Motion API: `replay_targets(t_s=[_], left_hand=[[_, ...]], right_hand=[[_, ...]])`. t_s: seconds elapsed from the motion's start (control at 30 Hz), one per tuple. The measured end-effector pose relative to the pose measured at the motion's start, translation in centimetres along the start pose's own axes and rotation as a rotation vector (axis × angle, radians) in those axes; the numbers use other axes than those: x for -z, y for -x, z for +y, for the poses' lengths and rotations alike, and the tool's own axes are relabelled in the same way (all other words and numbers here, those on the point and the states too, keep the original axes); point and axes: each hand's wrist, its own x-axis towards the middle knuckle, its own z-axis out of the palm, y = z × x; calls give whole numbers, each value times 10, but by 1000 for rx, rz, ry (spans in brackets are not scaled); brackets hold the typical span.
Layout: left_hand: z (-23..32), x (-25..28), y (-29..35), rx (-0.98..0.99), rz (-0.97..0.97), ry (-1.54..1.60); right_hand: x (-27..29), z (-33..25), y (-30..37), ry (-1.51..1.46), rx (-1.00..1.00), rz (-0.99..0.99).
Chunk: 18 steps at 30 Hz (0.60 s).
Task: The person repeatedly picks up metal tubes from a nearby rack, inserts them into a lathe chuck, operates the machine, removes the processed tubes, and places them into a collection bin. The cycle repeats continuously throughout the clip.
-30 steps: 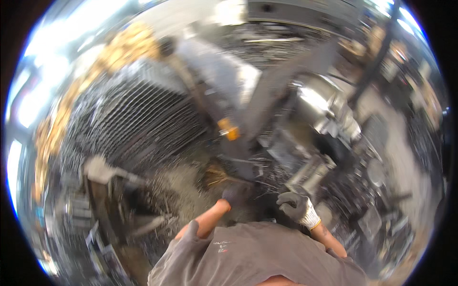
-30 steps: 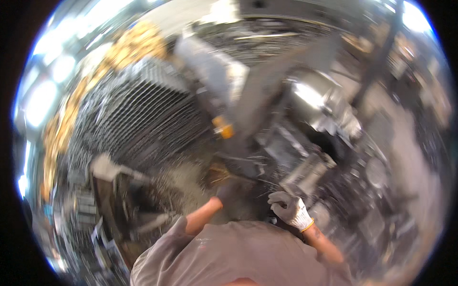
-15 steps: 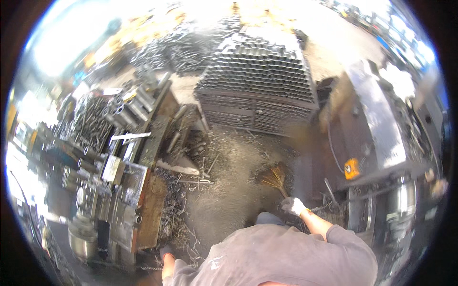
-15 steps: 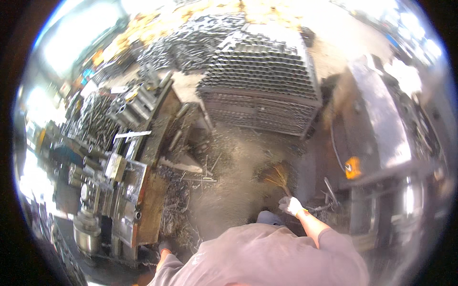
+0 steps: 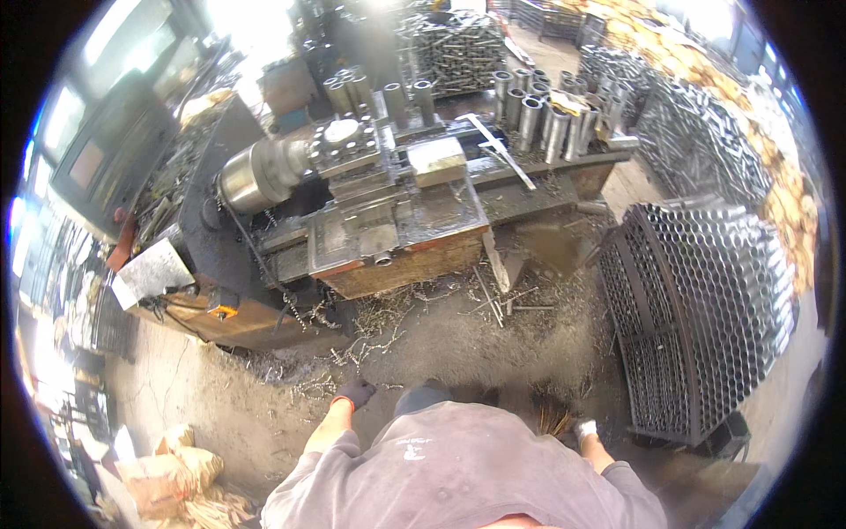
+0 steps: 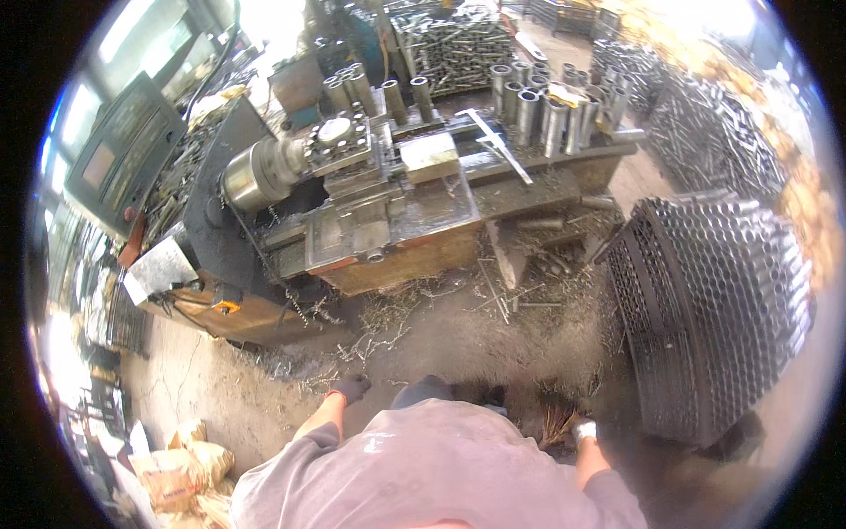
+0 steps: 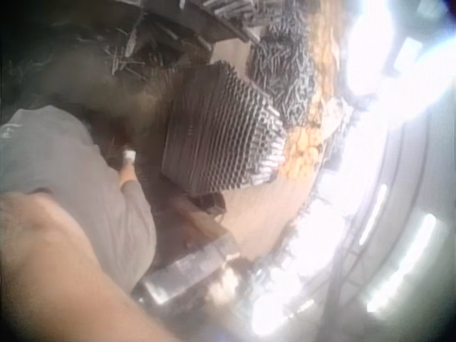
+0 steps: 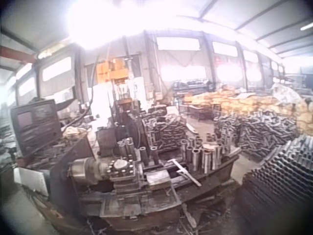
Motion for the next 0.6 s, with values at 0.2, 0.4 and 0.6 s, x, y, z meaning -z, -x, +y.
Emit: replay_targets(t_s=[0.2, 0.4, 0.6], left_hand=[[-80, 64, -48, 332, 224, 758], [-129, 192, -50, 628, 1170, 694], [-153, 277, -32, 717, 1248, 734]], right_hand=[[95, -26, -113, 348, 138, 269], [115, -115, -164, -28, 203, 242], [107, -185, -155, -970, -155, -105]])
